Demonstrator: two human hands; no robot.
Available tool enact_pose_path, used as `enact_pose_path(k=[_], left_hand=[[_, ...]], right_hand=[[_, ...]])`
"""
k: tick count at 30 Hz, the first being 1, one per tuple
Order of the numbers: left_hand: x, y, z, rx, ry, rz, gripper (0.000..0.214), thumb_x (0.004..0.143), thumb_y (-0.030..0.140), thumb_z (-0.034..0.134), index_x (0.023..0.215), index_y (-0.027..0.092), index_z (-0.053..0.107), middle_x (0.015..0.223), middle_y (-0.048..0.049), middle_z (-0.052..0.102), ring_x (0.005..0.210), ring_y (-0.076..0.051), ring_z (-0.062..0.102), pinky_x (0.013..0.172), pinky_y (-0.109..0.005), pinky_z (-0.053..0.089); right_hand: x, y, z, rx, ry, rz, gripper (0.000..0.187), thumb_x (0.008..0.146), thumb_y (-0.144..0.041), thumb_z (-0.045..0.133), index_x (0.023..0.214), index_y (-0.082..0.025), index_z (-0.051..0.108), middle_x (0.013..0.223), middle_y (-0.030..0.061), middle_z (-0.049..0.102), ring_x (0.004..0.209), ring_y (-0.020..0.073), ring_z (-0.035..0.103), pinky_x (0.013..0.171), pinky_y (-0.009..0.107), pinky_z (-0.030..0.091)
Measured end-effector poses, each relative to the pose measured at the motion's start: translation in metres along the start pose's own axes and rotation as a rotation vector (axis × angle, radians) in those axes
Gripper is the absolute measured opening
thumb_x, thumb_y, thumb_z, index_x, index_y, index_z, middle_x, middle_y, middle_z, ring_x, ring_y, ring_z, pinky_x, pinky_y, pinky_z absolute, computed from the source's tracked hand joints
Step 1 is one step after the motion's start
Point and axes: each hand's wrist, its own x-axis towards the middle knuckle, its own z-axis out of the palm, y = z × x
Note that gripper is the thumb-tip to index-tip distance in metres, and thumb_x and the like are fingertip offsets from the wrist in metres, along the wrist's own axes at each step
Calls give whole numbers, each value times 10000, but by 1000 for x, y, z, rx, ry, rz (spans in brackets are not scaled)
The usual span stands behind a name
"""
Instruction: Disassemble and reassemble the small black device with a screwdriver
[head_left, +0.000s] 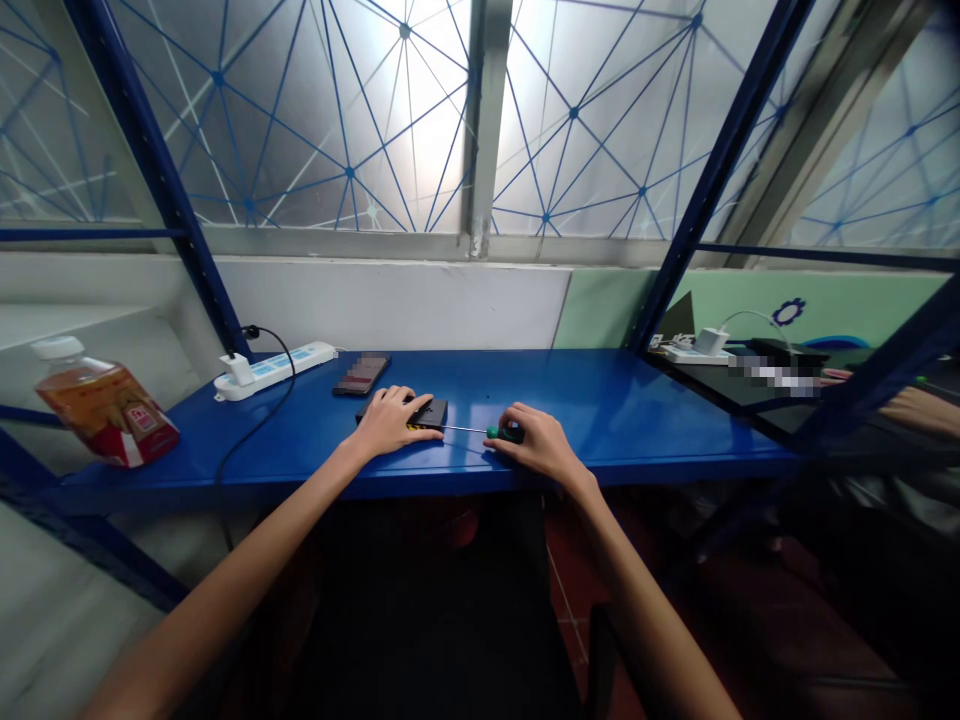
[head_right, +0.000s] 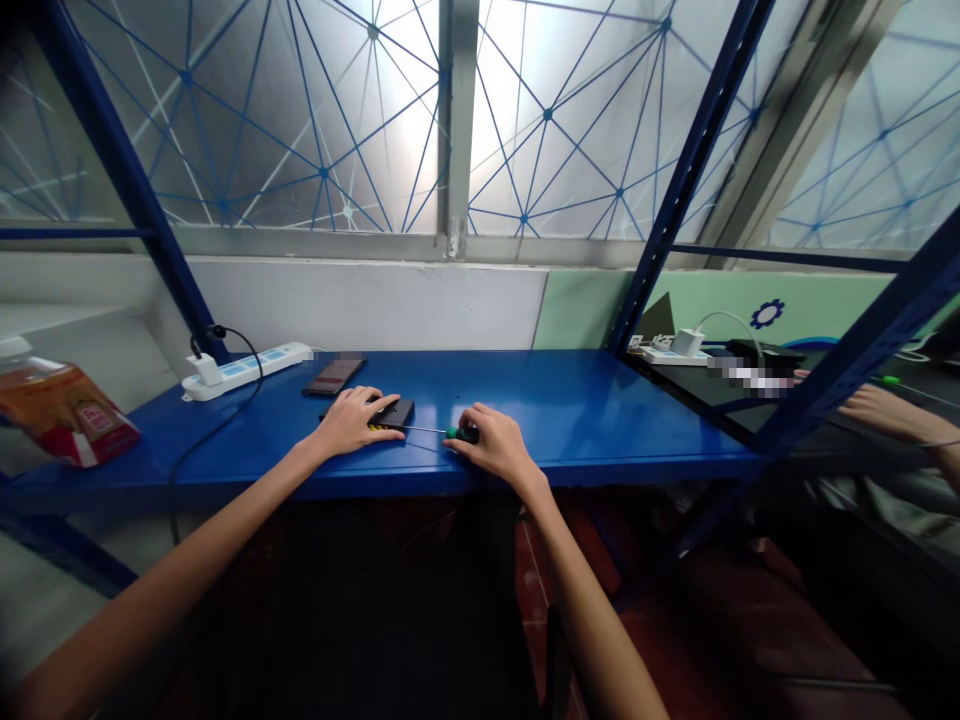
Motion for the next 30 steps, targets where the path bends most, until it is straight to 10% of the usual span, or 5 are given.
enact_pose_path(k=[14, 30], left_hand=[[0, 1, -3, -19, -2, -13, 821, 810, 816, 431, 1351, 221, 595, 1161, -142, 605, 1072, -308, 532, 921, -421, 391], [0, 3, -3, -3, -7, -5, 831, 823, 815, 403, 1358, 206, 586, 1178, -154, 603, 1087, -315, 533, 929, -433, 395]], right_hand=[[2, -6, -8, -66, -63, -8, 378, 925, -506, 523, 795, -197, 698, 797, 56, 693, 722, 166, 605, 621, 261, 330], [5, -4, -3, 64, -111, 56, 247, 783, -431, 710, 857, -217, 612, 753, -2, 667, 631, 136, 549, 589, 246, 314]])
